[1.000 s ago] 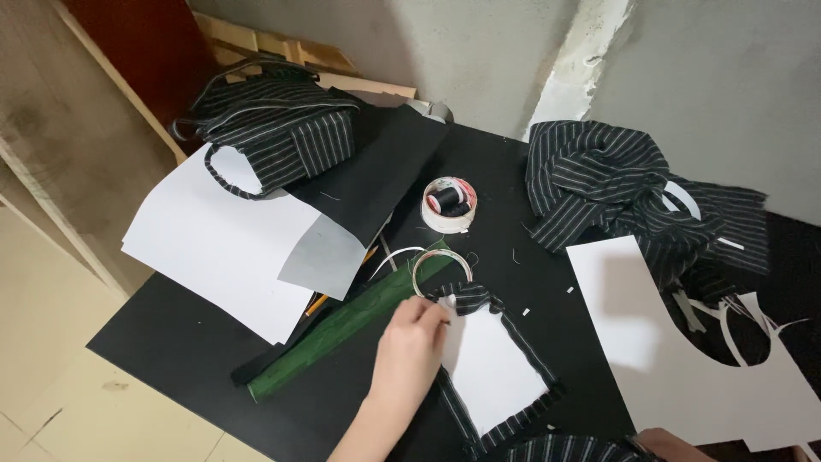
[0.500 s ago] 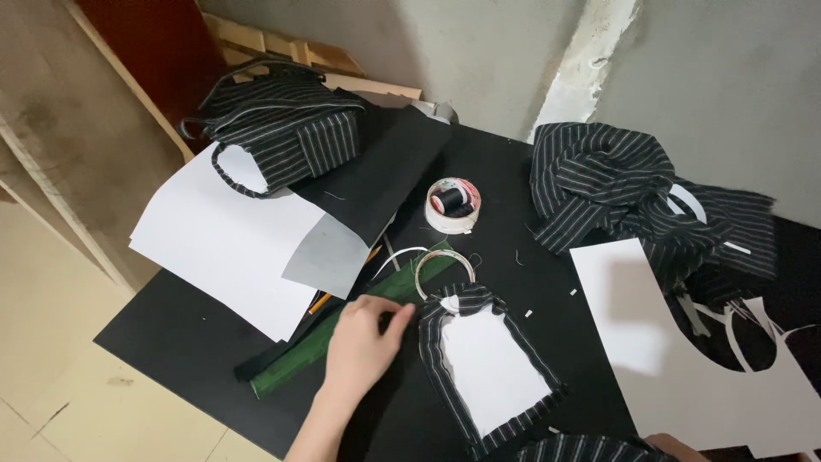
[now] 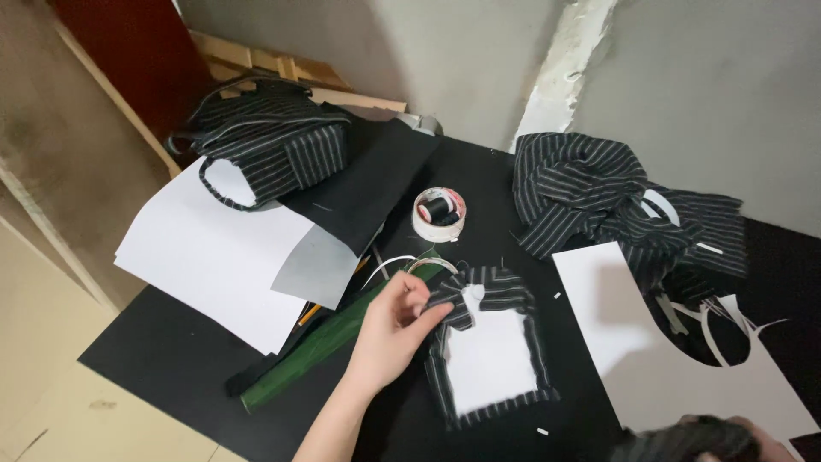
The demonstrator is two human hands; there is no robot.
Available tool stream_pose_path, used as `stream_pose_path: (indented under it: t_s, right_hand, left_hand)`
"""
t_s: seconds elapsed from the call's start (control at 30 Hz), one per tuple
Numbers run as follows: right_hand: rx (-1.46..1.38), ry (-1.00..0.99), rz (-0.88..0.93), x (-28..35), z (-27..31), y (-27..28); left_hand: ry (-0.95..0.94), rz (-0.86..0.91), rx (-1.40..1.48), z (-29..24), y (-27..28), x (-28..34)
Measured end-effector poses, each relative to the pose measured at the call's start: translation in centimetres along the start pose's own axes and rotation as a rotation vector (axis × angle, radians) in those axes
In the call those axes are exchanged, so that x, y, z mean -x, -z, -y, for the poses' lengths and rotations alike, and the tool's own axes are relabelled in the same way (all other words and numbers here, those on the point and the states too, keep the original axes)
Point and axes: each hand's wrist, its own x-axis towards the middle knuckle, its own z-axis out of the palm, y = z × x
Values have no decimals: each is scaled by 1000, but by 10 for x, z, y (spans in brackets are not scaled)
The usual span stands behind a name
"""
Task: Cutting fabric pieces according to patterns and marking new patterns using a ruler and pencil
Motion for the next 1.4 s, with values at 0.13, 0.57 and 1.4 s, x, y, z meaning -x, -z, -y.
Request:
stream_pose_path:
  t_s: [0.13, 0.57, 1.4]
  right_hand:
    - [-475, 199, -375, 85, 242, -88]
    - [-630, 406, -783, 60, 402, -28]
    - [-1069, 222, -658, 5, 365, -34]
  left_hand:
    - [-237, 14, 189, -37, -12, -3]
    - [-415, 117, 107, -114, -65, -34]
    - [-96, 365, 79, -97, -72, -66]
